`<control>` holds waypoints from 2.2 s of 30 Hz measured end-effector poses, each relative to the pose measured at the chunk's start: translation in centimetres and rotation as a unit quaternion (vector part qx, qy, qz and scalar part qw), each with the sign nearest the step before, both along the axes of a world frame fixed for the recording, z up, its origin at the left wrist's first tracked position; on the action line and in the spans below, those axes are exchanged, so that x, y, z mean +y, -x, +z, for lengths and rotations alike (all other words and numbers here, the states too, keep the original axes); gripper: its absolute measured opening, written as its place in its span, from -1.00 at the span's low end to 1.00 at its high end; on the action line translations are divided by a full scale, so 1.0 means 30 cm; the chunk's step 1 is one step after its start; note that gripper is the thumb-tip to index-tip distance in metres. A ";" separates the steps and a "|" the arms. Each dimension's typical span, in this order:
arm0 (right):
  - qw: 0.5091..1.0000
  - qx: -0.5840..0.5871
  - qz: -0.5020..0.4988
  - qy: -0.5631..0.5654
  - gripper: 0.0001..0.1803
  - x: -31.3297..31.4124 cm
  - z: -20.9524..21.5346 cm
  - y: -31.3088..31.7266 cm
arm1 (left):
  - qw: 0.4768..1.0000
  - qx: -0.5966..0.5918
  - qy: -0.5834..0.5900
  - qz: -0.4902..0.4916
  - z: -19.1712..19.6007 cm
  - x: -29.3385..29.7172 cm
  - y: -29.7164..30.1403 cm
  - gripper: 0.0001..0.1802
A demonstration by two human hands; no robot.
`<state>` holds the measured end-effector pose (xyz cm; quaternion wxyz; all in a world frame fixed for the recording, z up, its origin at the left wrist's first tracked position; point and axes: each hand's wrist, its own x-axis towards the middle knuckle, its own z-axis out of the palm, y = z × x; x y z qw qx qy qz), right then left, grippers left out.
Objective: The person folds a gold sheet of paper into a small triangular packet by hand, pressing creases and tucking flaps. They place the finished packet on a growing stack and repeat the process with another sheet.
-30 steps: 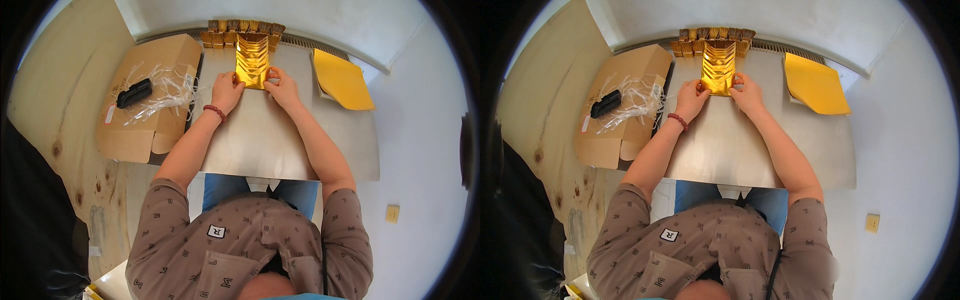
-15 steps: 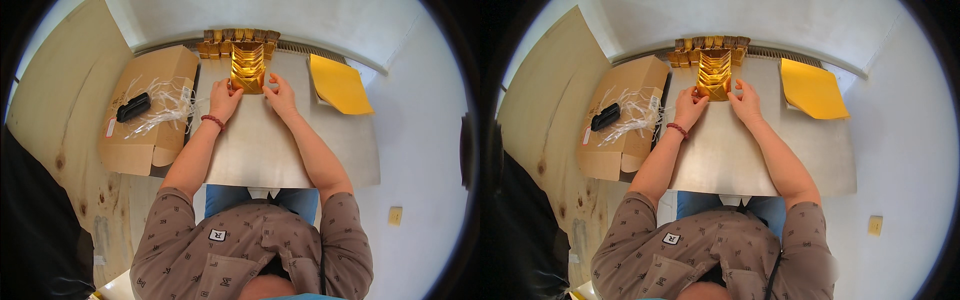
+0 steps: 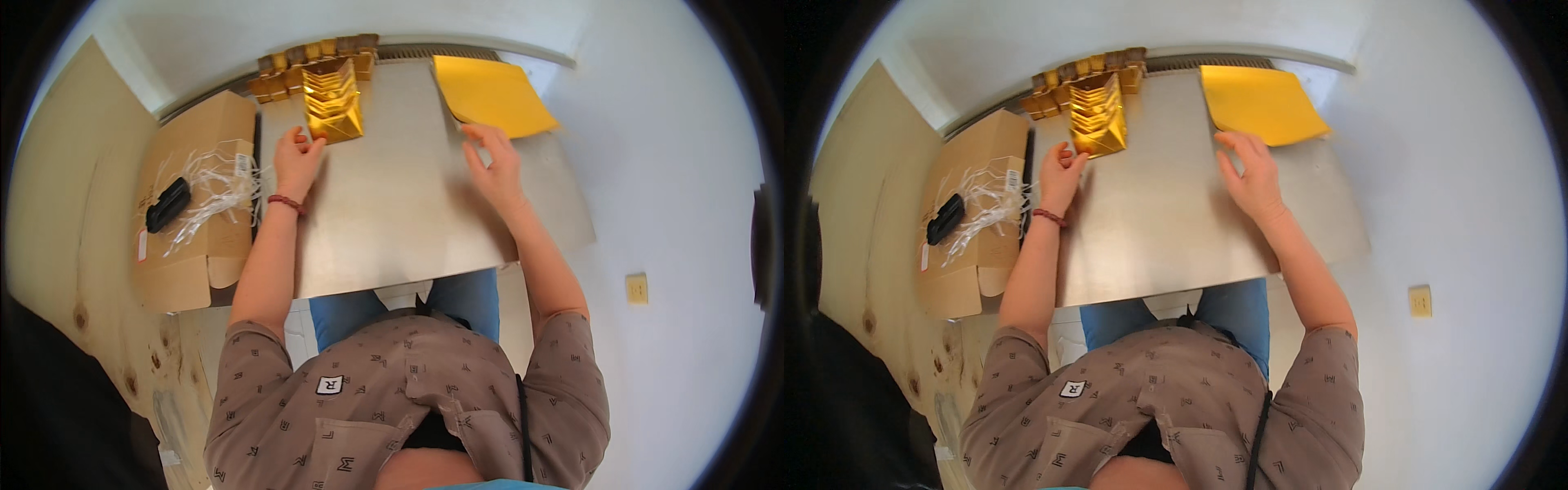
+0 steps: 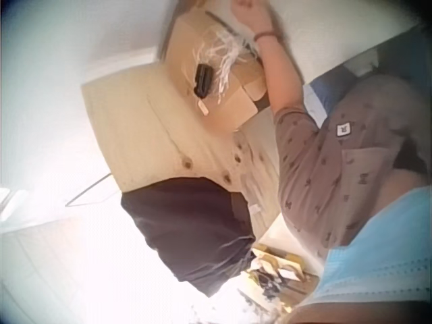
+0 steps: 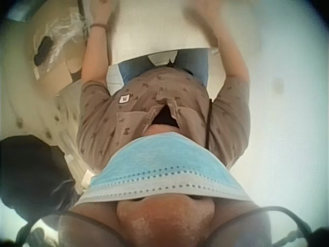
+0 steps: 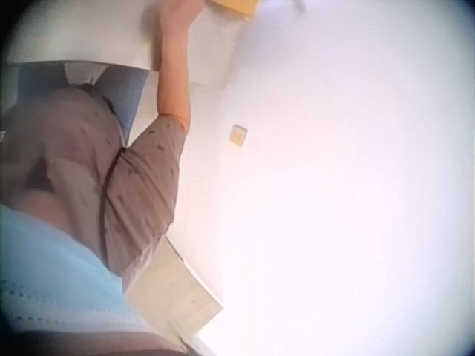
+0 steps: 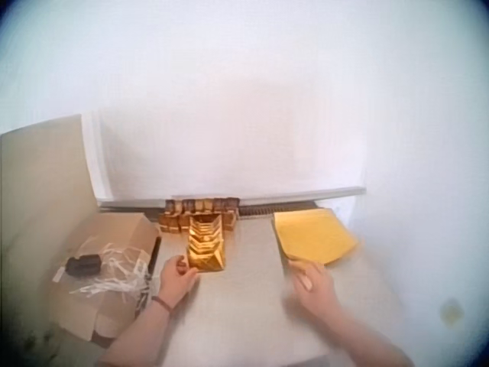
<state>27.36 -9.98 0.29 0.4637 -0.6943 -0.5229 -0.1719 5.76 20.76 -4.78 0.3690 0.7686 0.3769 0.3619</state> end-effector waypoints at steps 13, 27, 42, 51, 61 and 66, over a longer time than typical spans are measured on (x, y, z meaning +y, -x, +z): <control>0.964 -0.186 -0.110 0.153 -0.63 -0.109 -0.090 -0.321 | 0.989 -0.118 -0.081 0.025 0.013 -0.112 0.026 -0.71; 0.960 -0.189 -0.164 0.123 -0.90 -0.042 -0.130 -0.377 | 0.987 -0.155 -0.035 -0.018 0.010 -0.156 0.037 -0.81; 0.985 -0.059 -0.146 0.076 -0.91 -0.064 -0.117 -0.308 | 0.986 -0.157 0.009 -0.055 0.001 -0.139 0.049 -0.80; 0.965 -0.141 -0.194 0.104 -0.88 -0.043 -0.153 -0.341 | 0.986 -0.149 0.004 -0.068 -0.007 -0.130 0.044 -0.83; 0.986 -0.011 -0.148 0.073 -0.88 -0.082 -0.151 -0.334 | 0.985 -0.148 0.011 -0.084 0.003 -0.132 0.044 -0.86; 0.984 0.092 -0.145 0.050 -0.88 -0.089 -0.149 -0.332 | 0.984 -0.153 -0.007 -0.086 0.002 -0.145 0.040 -0.86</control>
